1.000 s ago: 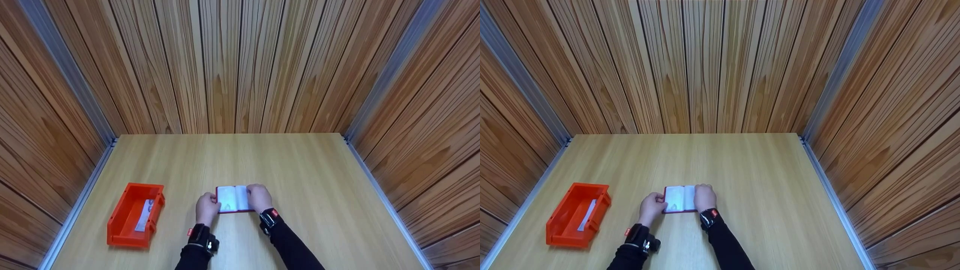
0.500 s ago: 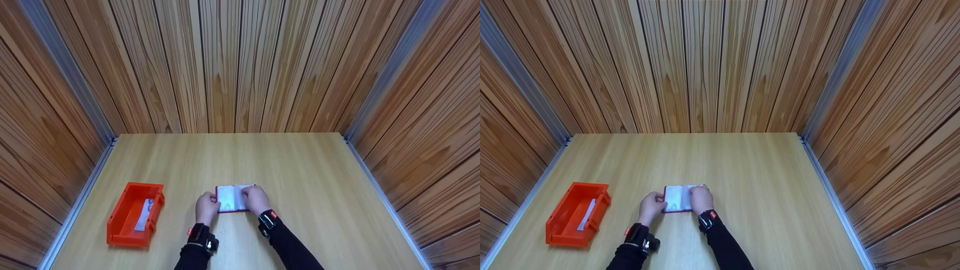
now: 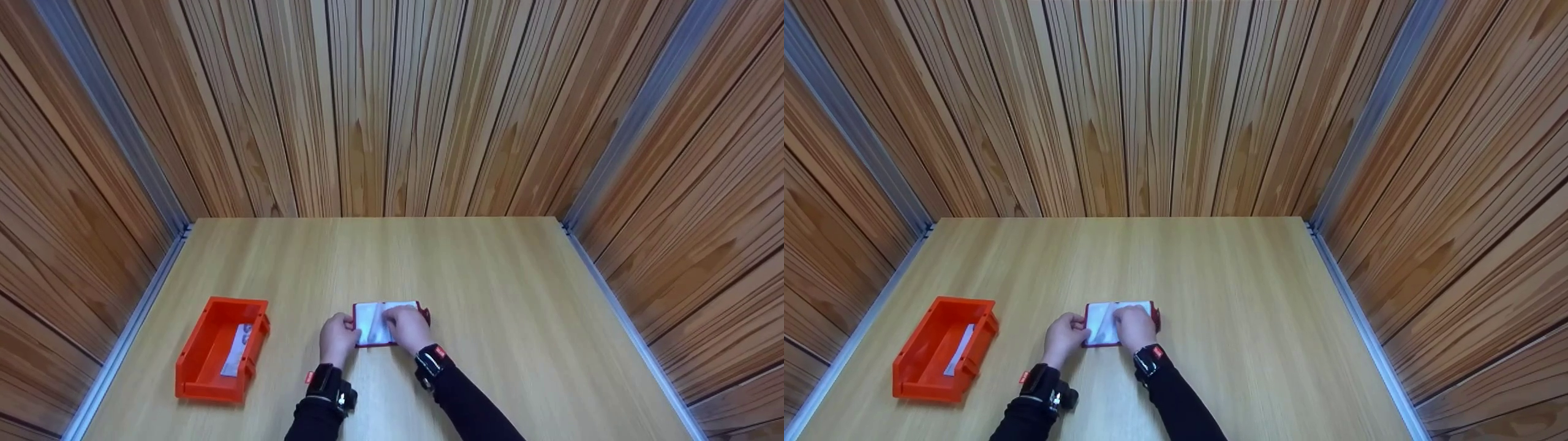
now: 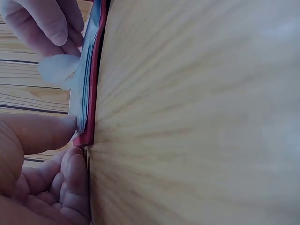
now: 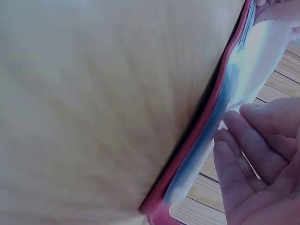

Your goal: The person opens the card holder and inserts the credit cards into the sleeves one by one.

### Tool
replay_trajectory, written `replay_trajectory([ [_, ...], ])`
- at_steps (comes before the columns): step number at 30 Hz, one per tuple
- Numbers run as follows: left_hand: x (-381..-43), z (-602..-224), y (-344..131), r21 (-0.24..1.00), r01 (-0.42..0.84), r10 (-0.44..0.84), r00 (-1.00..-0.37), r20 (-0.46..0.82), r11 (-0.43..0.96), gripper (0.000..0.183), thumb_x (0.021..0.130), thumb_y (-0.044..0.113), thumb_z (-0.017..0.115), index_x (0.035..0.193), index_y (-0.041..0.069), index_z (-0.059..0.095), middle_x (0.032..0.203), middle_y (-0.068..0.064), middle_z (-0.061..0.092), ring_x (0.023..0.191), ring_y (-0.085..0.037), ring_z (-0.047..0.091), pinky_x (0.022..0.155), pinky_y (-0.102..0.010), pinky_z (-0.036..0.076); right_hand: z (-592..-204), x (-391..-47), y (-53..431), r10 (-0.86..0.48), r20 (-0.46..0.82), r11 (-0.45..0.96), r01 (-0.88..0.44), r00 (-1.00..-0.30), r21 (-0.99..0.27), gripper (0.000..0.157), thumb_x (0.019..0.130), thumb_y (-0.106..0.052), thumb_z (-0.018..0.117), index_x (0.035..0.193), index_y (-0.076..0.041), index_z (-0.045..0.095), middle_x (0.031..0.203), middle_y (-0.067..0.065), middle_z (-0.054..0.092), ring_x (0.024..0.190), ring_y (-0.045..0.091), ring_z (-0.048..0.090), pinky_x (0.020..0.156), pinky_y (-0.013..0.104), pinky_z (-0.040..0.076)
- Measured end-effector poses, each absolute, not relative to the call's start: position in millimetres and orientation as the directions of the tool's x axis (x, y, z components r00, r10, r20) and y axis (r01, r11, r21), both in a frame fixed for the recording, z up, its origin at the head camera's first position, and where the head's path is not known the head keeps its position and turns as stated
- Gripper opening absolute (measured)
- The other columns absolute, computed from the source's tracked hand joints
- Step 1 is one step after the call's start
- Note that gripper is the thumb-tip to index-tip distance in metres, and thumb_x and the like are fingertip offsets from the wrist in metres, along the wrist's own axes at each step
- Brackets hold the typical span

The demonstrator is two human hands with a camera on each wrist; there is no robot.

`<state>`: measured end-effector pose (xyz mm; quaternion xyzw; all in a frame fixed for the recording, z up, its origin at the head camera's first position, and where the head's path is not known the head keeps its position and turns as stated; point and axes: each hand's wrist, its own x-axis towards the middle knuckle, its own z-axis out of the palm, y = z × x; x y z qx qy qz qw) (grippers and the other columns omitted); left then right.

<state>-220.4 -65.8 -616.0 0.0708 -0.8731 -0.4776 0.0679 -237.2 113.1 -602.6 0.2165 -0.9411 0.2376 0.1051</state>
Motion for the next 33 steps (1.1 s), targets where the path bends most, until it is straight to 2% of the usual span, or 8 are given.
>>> replay_trajectory([
  [10,-220,-616,-66,0.849,-0.056,-0.182,-0.982,0.048,0.526,0.022,0.074,-0.003,0.075,0.093,-0.006,0.065,0.079,-0.01,0.065,0.075,-0.024,0.061,0.07,-0.038,0.051,-602,-235,103,-0.351,0.285,0.787,-0.446,-0.892,-0.427,0.015,0.087,-0.003,0.069,0.099,-0.004,0.077,0.097,0.009,0.074,0.095,0.027,0.067,0.088,0.039,0.05],
  [26,-222,-617,-66,0.856,-0.067,-0.184,-0.982,0.034,0.513,0.022,0.074,-0.003,0.075,0.094,-0.006,0.065,0.08,-0.009,0.065,0.078,-0.025,0.062,0.072,-0.038,0.051,-605,-236,91,-0.37,0.35,0.771,-0.495,-0.86,-0.401,0.011,0.085,-0.001,0.07,0.092,-0.004,0.077,0.089,0.008,0.072,0.087,0.025,0.068,0.082,0.036,0.052],
  [33,-221,-618,-67,0.85,-0.04,-0.187,-0.98,0.07,0.526,0.021,0.073,-0.003,0.073,0.093,-0.007,0.066,0.078,-0.009,0.065,0.076,-0.025,0.062,0.07,-0.038,0.051,-605,-237,89,-0.358,0.318,0.779,-0.469,-0.878,-0.416,0.01,0.087,-0.002,0.07,0.093,-0.004,0.077,0.09,0.008,0.072,0.089,0.025,0.067,0.083,0.037,0.051],
])
